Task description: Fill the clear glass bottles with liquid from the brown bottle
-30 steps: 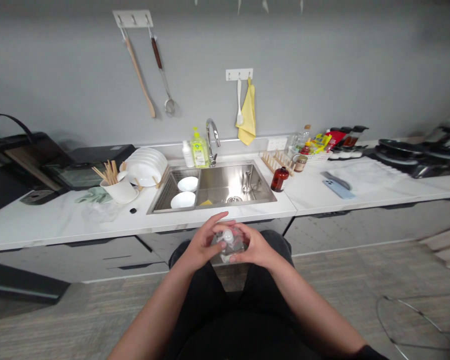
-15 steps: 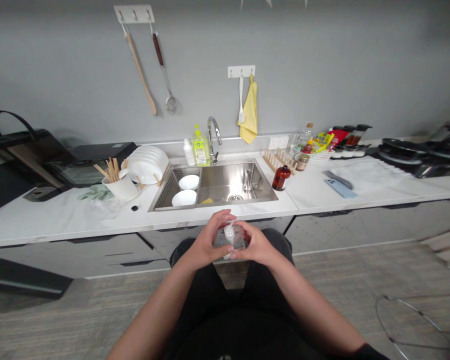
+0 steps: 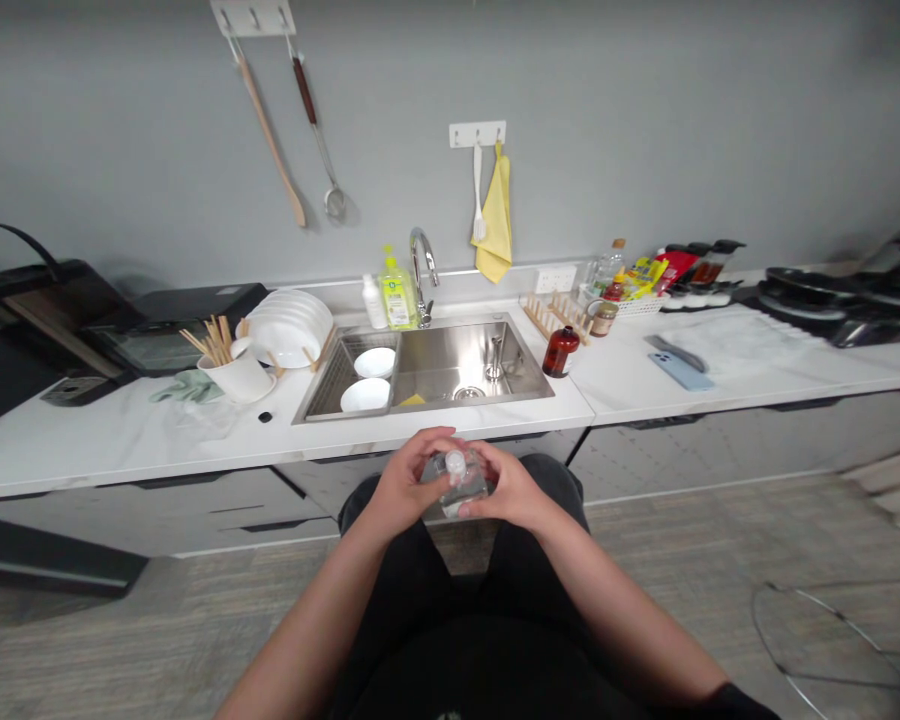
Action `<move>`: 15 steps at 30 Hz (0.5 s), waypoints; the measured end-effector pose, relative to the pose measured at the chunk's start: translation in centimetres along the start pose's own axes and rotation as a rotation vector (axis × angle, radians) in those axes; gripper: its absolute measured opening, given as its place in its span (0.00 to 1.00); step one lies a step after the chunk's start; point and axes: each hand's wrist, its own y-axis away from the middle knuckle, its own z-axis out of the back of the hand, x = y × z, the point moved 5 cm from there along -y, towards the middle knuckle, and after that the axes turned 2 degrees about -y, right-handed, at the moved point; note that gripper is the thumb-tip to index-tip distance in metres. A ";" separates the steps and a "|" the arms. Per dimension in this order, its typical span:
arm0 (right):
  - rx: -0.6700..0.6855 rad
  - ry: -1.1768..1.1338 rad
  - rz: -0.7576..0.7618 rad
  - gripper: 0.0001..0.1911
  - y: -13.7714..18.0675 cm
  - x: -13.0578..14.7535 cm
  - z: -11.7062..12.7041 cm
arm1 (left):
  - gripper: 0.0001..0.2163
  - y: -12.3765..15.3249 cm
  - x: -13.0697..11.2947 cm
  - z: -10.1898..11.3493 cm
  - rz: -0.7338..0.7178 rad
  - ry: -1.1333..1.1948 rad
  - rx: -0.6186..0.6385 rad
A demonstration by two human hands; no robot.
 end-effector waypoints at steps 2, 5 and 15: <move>-0.003 0.010 -0.002 0.49 0.1 0.1 0.0 | 0.28 -0.1 0.0 -0.1 0.000 -0.014 -0.053; -0.023 0.058 -0.004 0.47 0.2 0.1 0.1 | 0.26 -0.3 -0.4 0.2 -0.013 -0.057 -0.168; -0.083 0.143 -0.025 0.45 0.0 -0.9 0.5 | 0.20 -0.8 -2.8 2.3 -0.043 -0.280 -0.353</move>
